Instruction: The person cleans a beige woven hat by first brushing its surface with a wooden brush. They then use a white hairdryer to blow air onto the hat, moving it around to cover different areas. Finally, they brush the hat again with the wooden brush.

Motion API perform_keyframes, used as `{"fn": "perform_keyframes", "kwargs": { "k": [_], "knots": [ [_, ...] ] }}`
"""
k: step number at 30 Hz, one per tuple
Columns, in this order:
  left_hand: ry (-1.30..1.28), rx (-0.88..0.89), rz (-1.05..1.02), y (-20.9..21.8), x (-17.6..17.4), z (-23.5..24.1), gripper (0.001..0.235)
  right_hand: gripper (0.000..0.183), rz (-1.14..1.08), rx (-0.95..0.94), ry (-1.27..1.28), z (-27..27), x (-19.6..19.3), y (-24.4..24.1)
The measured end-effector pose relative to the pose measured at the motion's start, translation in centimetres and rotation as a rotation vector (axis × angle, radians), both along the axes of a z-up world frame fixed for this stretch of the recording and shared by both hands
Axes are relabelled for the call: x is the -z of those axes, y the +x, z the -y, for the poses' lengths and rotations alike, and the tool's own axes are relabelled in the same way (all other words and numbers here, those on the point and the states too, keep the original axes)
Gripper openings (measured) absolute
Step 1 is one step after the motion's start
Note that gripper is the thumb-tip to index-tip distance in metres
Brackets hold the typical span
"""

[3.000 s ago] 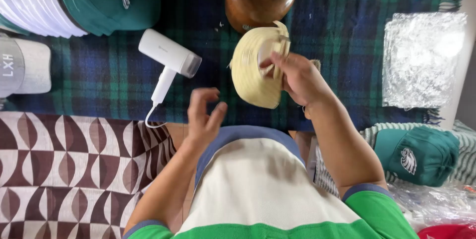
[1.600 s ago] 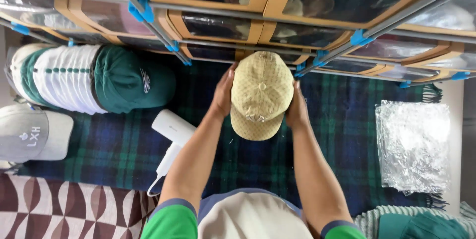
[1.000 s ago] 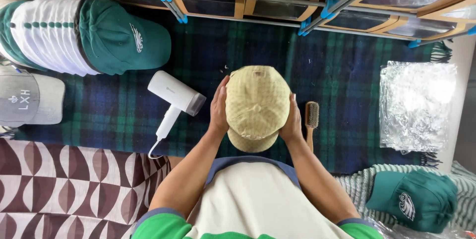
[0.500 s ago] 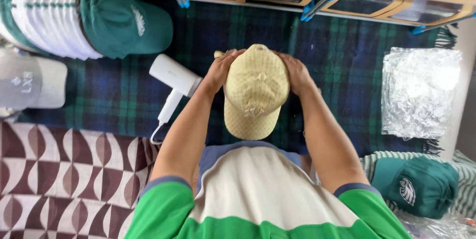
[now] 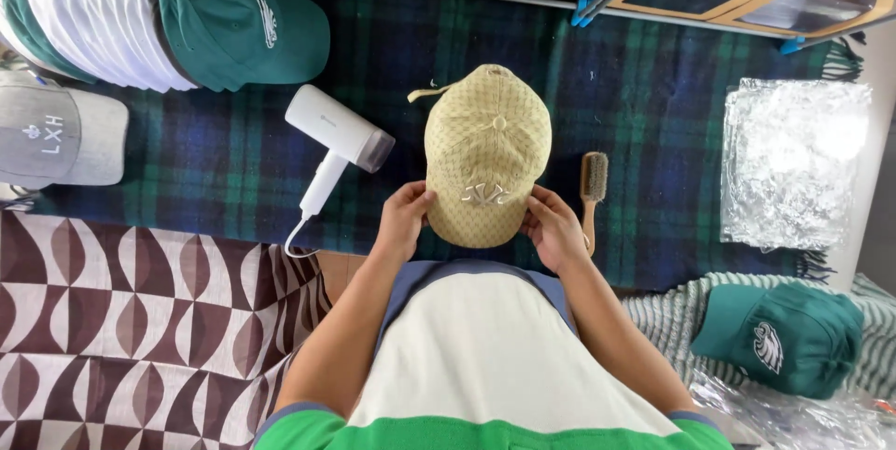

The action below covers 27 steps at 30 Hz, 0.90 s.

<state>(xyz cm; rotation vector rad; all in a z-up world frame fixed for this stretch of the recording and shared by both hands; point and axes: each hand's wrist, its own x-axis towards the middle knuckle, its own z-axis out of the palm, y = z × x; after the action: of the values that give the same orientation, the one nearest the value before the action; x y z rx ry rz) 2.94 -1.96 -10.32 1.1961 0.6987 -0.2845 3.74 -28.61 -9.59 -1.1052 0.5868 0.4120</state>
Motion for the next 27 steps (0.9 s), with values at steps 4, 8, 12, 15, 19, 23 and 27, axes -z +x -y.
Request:
{"fn": "perform_keyframes", "kwargs": {
  "k": [4, 8, 12, 15, 19, 23, 27],
  "knots": [
    [0.056, -0.002, 0.019, 0.5, 2.5, 0.4, 0.024, 0.026, 0.019, 0.039, -0.128, -0.2, 3.4, 0.5],
    [0.097, -0.001, 0.007, 0.2, 4.3, 0.4, 0.021, 0.021, 0.046, 0.005, -0.149, 0.6, 4.0, 0.8],
    [0.321, 0.156, 0.013, 0.8, -0.9, -1.8, 0.031, 0.027, 0.079, -0.261, -0.540, 1.4, -1.8, 3.3],
    [0.867, 0.301, 0.309, 5.6, -6.9, -3.9, 0.020, 0.009, 0.458, -0.362, -1.093, 2.4, -6.4, 8.7],
    [1.011, 0.367, 0.792, 17.4, -5.0, -3.4, 0.011, 0.019, 0.845, -0.539, -1.226, 1.3, -7.5, 18.1],
    [1.107, 0.805, 0.416, 23.9, -5.9, -0.6, 0.016, 0.023, 0.486, -0.849, -1.018, -2.9, -12.1, 23.8],
    [1.077, 1.021, 0.137, 26.5, -3.6, 1.4, 0.023, 0.015, 0.164, -1.105, -0.991, -4.6, -11.2, 26.9]
  ]
}}
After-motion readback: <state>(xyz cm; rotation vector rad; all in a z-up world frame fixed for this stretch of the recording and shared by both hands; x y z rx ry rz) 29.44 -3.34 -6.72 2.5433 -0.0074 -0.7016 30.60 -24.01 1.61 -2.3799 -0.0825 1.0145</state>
